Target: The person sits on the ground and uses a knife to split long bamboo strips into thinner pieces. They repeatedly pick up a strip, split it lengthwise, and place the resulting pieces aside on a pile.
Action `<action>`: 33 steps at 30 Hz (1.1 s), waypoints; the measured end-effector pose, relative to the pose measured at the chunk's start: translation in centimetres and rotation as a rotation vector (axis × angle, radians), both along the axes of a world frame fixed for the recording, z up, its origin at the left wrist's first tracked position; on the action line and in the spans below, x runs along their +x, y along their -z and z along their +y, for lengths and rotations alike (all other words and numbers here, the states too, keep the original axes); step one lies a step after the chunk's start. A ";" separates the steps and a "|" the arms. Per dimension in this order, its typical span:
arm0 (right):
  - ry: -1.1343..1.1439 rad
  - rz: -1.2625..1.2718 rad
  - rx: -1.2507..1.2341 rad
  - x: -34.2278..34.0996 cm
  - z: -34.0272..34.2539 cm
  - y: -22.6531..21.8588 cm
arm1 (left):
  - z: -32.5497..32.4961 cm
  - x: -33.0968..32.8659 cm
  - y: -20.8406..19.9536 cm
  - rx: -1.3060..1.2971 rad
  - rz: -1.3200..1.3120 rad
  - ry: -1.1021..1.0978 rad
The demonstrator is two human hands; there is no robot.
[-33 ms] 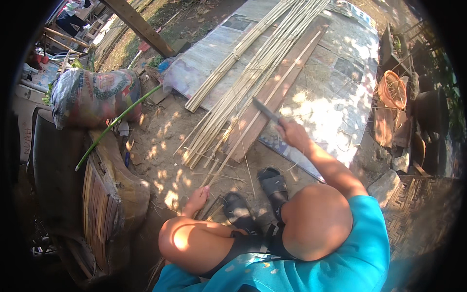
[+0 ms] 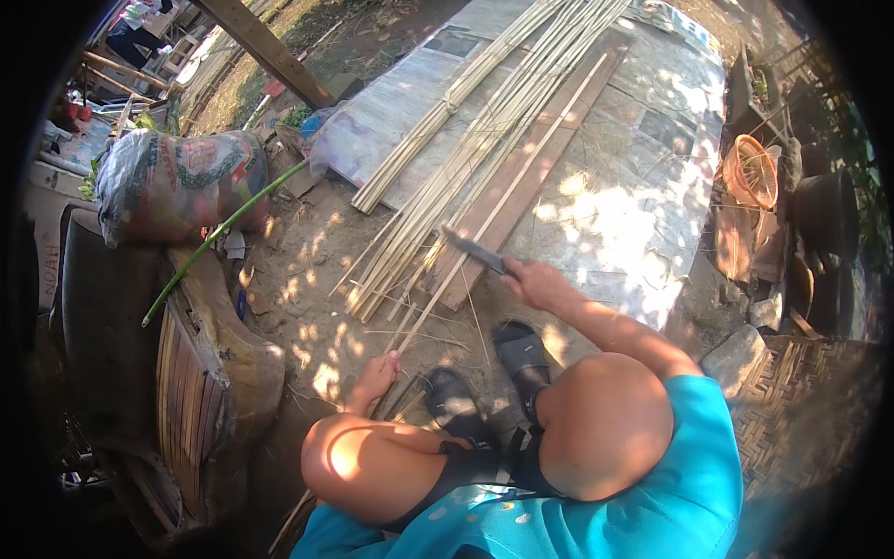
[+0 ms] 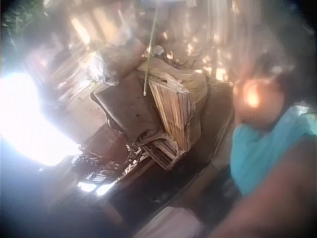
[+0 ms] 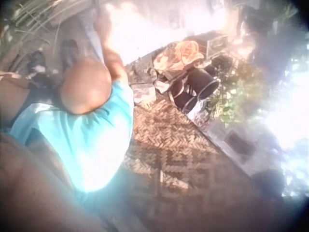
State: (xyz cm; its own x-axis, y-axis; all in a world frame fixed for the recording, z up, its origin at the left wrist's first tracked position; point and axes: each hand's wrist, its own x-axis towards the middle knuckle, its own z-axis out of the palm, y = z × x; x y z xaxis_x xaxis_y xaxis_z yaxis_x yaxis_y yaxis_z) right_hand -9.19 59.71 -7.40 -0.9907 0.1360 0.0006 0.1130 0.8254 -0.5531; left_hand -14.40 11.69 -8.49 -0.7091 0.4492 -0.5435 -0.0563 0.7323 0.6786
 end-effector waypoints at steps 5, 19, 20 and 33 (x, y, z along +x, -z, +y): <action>0.037 0.055 0.021 1.3 2.0 0.2 | -7.7 2.8 1.8 -0.226 0.049 -0.090; 0.570 0.021 0.159 -0.6 14.4 -0.8 | -6.7 3.0 1.2 -0.211 0.219 0.010; 0.549 0.032 0.158 0.0 14.5 -1.6 | -5.0 2.7 0.4 -0.305 0.138 -0.042; 0.313 -0.006 0.148 -0.4 9.6 -0.3 | 5.1 1.0 0.0 -0.411 0.343 0.228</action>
